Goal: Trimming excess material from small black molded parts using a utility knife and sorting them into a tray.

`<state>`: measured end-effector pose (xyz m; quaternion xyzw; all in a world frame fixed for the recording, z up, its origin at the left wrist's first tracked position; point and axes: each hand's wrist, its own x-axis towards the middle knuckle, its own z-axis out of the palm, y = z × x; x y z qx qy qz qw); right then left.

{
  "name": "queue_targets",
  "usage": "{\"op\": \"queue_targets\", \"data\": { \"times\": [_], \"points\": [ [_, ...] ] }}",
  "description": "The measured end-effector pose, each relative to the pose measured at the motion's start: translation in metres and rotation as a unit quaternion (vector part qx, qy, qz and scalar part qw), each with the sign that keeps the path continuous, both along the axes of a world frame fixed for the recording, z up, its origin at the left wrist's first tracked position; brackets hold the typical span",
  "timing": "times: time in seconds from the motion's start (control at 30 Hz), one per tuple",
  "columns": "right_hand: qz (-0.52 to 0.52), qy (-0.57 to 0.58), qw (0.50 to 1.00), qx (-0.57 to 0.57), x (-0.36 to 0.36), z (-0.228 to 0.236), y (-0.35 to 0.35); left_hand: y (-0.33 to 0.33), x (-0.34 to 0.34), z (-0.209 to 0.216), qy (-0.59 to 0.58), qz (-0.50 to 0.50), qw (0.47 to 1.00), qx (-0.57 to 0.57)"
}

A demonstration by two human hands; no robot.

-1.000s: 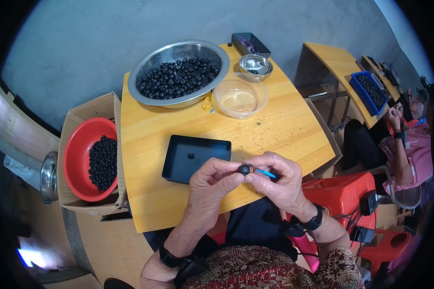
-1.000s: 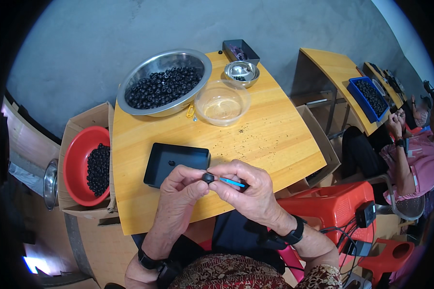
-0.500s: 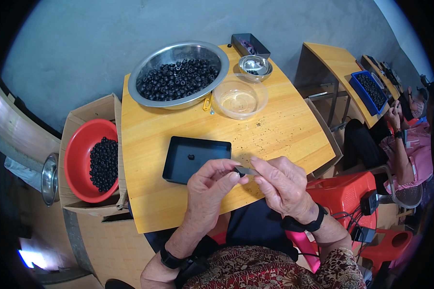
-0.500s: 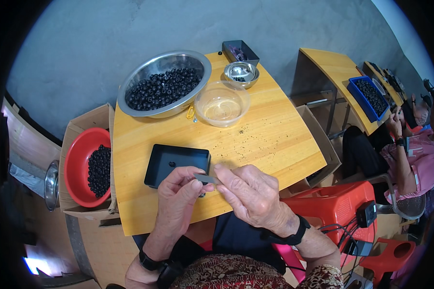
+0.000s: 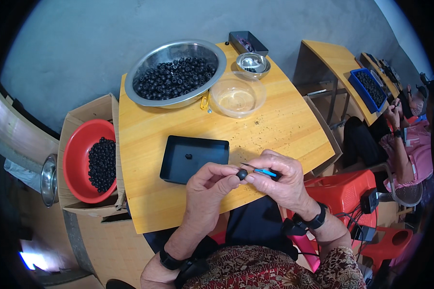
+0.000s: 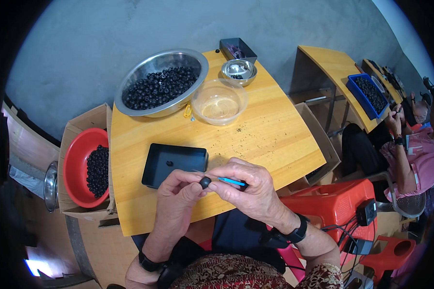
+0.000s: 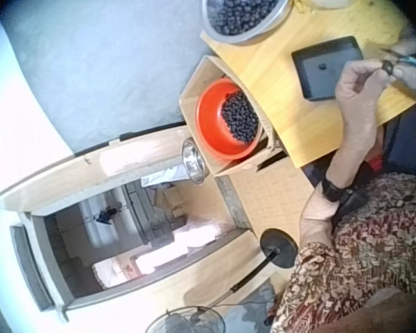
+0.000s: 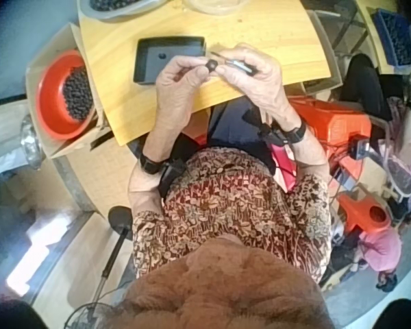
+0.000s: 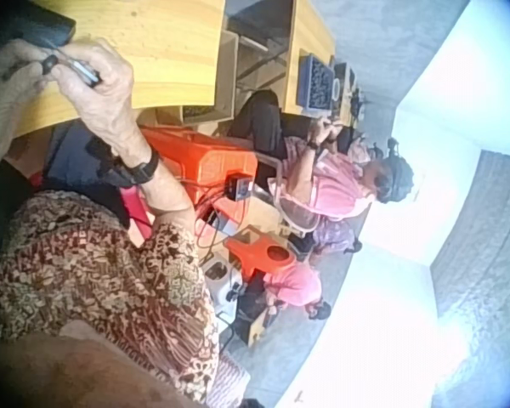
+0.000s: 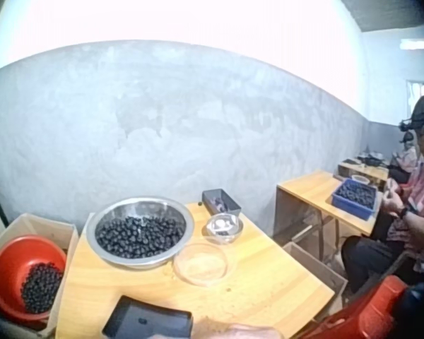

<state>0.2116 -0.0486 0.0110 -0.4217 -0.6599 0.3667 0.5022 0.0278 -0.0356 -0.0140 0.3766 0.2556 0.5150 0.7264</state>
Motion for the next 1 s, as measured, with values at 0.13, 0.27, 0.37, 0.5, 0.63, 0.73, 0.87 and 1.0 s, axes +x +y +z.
{"op": "queue_targets", "data": {
  "times": [0.13, 0.27, 0.37, 0.5, 0.63, 0.73, 0.87, 1.0],
  "points": [
    [-0.014, -0.033, 0.999, -0.006, -0.001, 0.003, -0.002, 0.001, 0.001, 0.0, -0.053, -0.012, 0.997, -0.053],
    [-0.031, -0.02, 0.999, -0.003, -0.006, 0.002, -0.004, 0.001, 0.004, 0.0, -0.043, -0.006, 0.999, -0.018],
    [-0.035, -0.001, 0.999, -0.01, -0.006, 0.0, -0.003, 0.001, 0.002, -0.001, -0.027, -0.014, 0.999, -0.025],
    [-0.013, -0.019, 1.0, 0.001, -0.004, -0.001, -0.002, 0.004, -0.003, 0.0, -0.075, -0.084, 0.983, -0.143],
    [-0.02, -0.063, 0.998, 0.016, -0.002, 0.002, -0.003, 0.006, -0.003, 0.0, -0.126, -0.134, 0.966, -0.183],
    [-0.017, -0.068, 0.998, 0.009, -0.002, 0.002, -0.004, 0.005, 0.0, -0.002, -0.14, -0.101, 0.968, -0.182],
    [-0.052, -0.079, 0.991, 0.098, -0.003, 0.007, -0.006, 0.007, 0.001, -0.001, -0.154, -0.112, 0.966, -0.177],
    [-0.093, -0.152, 0.958, 0.226, 0.004, 0.004, -0.003, 0.008, -0.003, 0.0, -0.15, -0.111, 0.965, -0.183]
  ]
}}
